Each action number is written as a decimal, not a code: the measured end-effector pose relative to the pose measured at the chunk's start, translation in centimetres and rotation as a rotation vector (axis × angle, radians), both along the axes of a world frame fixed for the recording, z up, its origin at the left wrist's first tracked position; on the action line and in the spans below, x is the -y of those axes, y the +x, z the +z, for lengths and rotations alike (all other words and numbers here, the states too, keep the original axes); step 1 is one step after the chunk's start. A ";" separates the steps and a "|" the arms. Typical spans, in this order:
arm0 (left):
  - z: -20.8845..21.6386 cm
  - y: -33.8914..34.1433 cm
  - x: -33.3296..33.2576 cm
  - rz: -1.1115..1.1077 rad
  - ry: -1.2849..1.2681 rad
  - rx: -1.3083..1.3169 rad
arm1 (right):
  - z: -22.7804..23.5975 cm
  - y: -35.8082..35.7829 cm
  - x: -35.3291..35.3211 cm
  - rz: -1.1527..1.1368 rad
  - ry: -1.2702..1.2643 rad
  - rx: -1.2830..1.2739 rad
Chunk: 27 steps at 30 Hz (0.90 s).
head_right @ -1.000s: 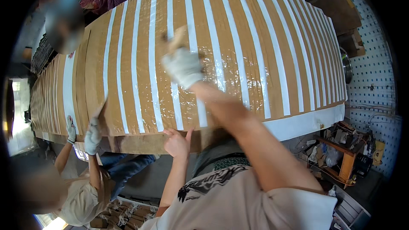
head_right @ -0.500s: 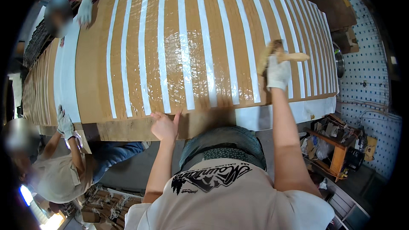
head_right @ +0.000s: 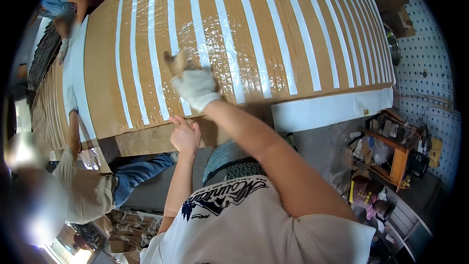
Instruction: The person repeatedly dips a brush into a metal bowl and applies a clear liquid to the surface of a large, striped, curved object. The person works along the length of the object, smoothing the applied liquid with the brush.
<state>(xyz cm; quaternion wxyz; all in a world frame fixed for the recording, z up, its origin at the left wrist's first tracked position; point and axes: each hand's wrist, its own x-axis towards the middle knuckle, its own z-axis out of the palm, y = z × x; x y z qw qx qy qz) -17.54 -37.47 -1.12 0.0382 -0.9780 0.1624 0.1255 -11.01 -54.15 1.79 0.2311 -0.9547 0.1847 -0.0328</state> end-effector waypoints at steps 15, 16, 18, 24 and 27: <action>0.9 -1.3 -5.7 0.081 -0.751 0.059 | 4.1 -9.8 11.9 -0.524 0.170 0.154; 0.6 -1.0 -6.0 0.067 -0.763 0.122 | 4.2 -7.8 8.7 -0.460 0.251 -0.039; 0.0 0.1 -6.0 0.090 -0.699 0.181 | 1.3 -4.9 2.2 0.070 -0.067 0.108; -1.2 0.8 -6.2 0.045 -0.544 0.185 | -0.3 -0.7 -7.4 -0.005 0.277 0.130; -1.6 1.1 -7.3 0.028 -0.508 0.147 | -0.1 -2.9 -2.7 0.122 0.170 -0.050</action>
